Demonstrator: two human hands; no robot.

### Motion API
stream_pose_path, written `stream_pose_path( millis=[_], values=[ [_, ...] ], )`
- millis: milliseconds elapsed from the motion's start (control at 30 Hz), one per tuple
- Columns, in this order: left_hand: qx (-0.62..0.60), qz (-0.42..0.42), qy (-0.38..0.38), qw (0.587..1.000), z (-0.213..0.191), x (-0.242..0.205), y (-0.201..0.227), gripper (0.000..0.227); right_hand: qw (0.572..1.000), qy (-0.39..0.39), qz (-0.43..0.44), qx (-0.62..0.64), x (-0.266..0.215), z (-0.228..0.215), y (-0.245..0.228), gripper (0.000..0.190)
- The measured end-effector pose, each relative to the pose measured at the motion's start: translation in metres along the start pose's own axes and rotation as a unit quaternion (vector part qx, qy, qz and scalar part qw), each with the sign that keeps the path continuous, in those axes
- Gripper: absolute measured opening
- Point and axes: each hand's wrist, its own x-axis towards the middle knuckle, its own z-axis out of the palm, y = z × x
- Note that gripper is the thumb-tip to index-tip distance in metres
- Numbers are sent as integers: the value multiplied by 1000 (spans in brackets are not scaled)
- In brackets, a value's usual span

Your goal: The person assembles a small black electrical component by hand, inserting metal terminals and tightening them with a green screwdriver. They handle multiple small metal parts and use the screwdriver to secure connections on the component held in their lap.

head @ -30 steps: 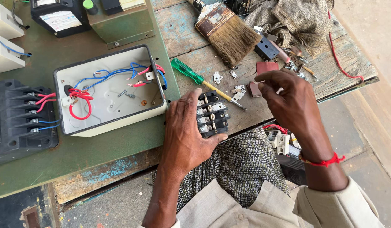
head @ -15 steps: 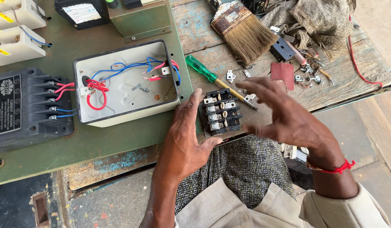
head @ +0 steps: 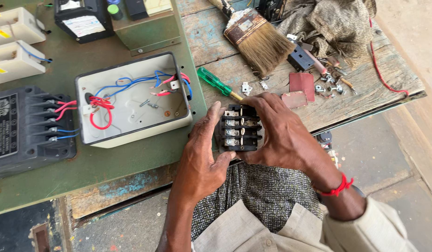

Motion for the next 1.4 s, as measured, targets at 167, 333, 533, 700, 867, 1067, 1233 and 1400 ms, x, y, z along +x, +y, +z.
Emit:
stream_pose_path(
  millis=[167, 333, 533, 700, 867, 1067, 1233, 1400],
  values=[
    [24, 4, 24, 999, 4, 0, 0, 76, 988, 122, 93, -10, -16, 22, -5, 90],
    [104, 17, 80, 991, 19, -5, 14, 70, 972, 181, 146, -29, -25, 45, -13, 94],
    [168, -74, 82, 980, 29, 2, 24, 67, 966, 192, 167, -41, -24, 54, -21, 97],
    [174, -48, 98, 979, 29, 4, 22, 63, 981, 141, 125, -43, -34, 35, -18, 94],
    [172, -45, 103, 979, 39, 6, 29, 76, 977, 170, 129, -28, -39, 42, -12, 93],
    [189, -33, 81, 978, 36, 26, 27, 81, 956, 195, 220, -5, -41, 60, -16, 67],
    [169, -20, 60, 984, 29, 44, 18, 75, 961, 187, 193, 65, -39, 47, -25, 78],
    [257, -8, 79, 963, 37, 39, 21, 86, 943, 144, 201, 223, -53, 18, 24, 43]
  ],
)
